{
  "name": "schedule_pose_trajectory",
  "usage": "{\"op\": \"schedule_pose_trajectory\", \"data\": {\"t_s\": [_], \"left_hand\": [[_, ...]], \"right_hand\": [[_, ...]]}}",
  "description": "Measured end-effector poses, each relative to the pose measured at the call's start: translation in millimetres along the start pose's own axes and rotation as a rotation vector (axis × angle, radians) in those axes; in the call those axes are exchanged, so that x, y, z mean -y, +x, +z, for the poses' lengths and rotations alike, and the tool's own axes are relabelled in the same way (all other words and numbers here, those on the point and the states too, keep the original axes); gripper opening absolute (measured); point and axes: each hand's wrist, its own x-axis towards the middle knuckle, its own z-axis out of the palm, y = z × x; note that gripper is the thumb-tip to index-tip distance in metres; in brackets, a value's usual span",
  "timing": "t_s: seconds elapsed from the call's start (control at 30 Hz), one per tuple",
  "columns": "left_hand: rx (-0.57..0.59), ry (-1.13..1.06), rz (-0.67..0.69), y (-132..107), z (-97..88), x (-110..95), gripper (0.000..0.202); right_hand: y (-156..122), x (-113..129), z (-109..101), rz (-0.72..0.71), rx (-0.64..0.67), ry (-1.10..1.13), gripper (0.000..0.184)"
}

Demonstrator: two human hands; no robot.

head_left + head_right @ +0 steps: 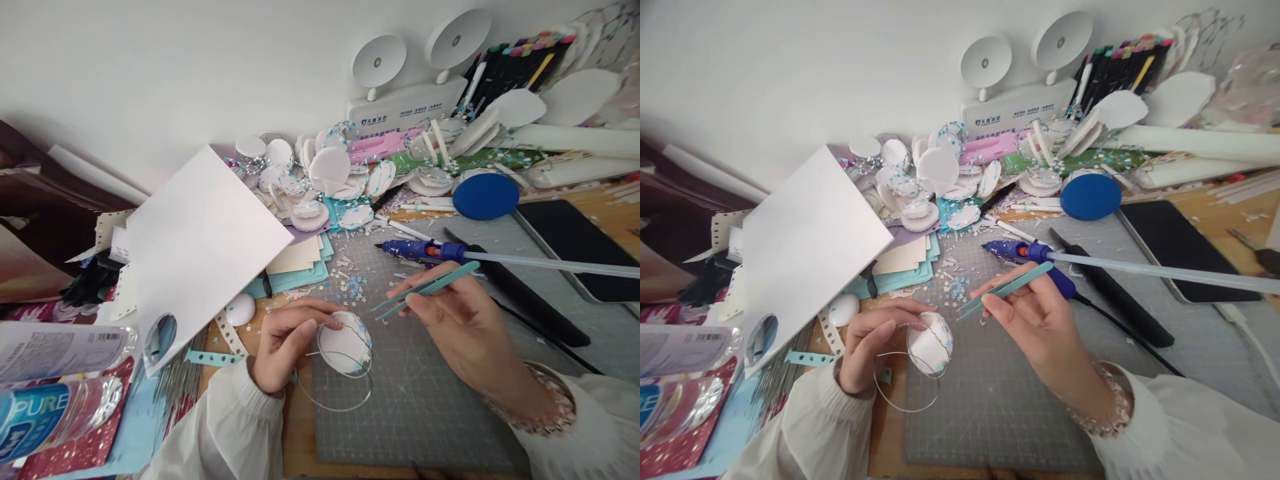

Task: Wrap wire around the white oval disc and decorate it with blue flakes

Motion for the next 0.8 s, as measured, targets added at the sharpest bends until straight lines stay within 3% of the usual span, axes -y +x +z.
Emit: {"op": "schedule_pose_trajectory", "data": {"t_s": [0.27, 0.47, 0.57, 0.67, 0.8], "left_hand": [[-0.008, 0.008, -0.076, -0.8, 0.1, 1.3, 0.031], [-0.057, 0.076, -0.045, -0.6, -0.3, 3.3, 0.032], [-0.061, 0.092, -0.063, 0.8, -1.2, 3.0, 0.033], [-0.03, 0.139, -0.048, 2.8, -2.1, 0.7, 0.034], [0.097, 0.184, 0.01, 4.4, 0.3, -2.3, 0.031]], "right_hand": [[2.2, 6.5, 4.8, -0.339, -0.033, -0.226, 0.018], [4.0, 0.8, 3.1, -0.336, -0.057, -0.314, 0.019], [3.3, -3.5, 1.2, -0.4, -0.072, -0.367, 0.02], [3.0, -6.4, -0.4, -0.478, -0.047, -0.458, 0.02], [4.9, -6.0, -0.2, -0.553, 0.004, -0.561, 0.017]]}}
